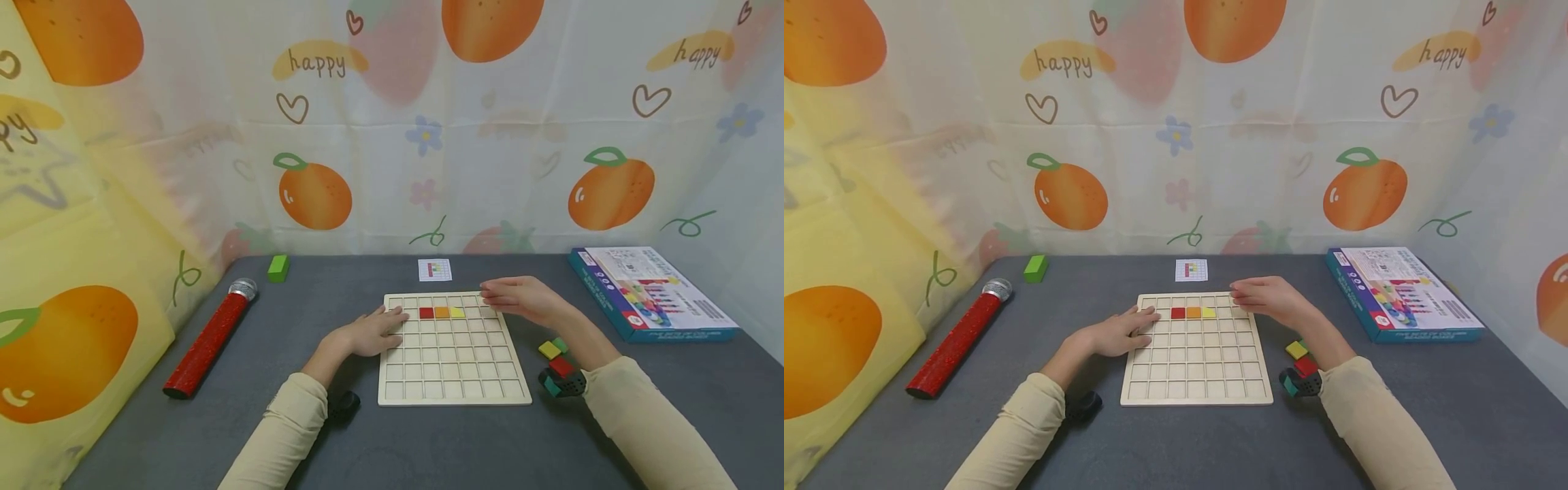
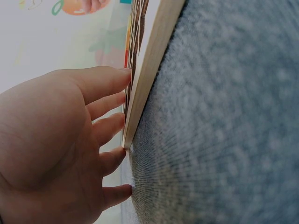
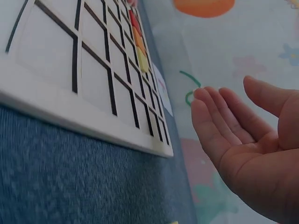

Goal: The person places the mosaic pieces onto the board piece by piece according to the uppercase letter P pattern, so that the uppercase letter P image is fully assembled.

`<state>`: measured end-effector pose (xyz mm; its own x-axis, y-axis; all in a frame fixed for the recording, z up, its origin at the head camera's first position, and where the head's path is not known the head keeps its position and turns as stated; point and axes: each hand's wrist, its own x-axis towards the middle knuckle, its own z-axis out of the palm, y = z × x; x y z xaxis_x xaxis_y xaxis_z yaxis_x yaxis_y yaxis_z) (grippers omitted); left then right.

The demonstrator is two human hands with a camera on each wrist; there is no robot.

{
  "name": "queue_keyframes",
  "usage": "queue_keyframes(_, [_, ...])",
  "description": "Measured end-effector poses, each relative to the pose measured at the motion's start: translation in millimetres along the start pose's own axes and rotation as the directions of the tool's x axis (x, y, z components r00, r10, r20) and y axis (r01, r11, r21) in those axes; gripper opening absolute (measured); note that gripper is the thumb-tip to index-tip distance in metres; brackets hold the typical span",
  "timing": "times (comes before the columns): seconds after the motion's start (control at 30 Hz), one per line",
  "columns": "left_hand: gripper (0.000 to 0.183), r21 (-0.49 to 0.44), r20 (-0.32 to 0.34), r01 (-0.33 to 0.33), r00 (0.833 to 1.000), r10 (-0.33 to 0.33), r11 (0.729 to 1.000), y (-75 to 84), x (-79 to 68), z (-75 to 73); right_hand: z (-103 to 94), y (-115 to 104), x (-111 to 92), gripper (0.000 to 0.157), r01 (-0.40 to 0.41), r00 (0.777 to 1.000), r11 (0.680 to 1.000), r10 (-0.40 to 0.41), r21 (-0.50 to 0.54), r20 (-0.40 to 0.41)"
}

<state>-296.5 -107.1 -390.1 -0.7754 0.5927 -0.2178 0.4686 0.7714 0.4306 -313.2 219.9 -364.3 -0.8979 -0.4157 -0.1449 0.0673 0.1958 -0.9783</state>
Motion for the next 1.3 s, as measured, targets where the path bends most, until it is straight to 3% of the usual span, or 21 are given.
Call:
queue_keyframes(0.4, [0.055,0.007,0.002,0.005,1.0,-0.005,1.0,0.8,0.0,-1.3,-27.0,11,-20,0.055,0.012,0.999,1.0,-0.01,0.028,-0.051])
queue_keyframes(0.63, [0.055,0.008,0.003,0.002,1.0,-0.002,1.0,1.0,0.4,-1.4,-42.1,17,-30,0.059,0.048,0.999,0.997,-0.047,0.056,-0.028])
queue_keyframes(0.87, [0.055,0.006,0.002,0.004,1.0,-0.004,1.0,-0.5,1.2,-0.4,-53.4,22,-37,0.063,-0.013,0.999,1.0,0.014,0.024,-0.051])
queue_keyframes(1.1, [0.055,0.008,0.004,0.001,1.0,-0.001,1.0,-1.3,1.1,-0.5,-64.9,31,-45,0.059,0.009,0.999,0.998,-0.006,0.058,-0.047])
queue_keyframes(1.3, [0.055,0.011,0.006,-0.002,1.0,0.002,1.0,-1.0,1.8,-0.6,-73.6,37,-53,0.06,-0.029,0.995,0.999,0.032,0.04,-0.091])
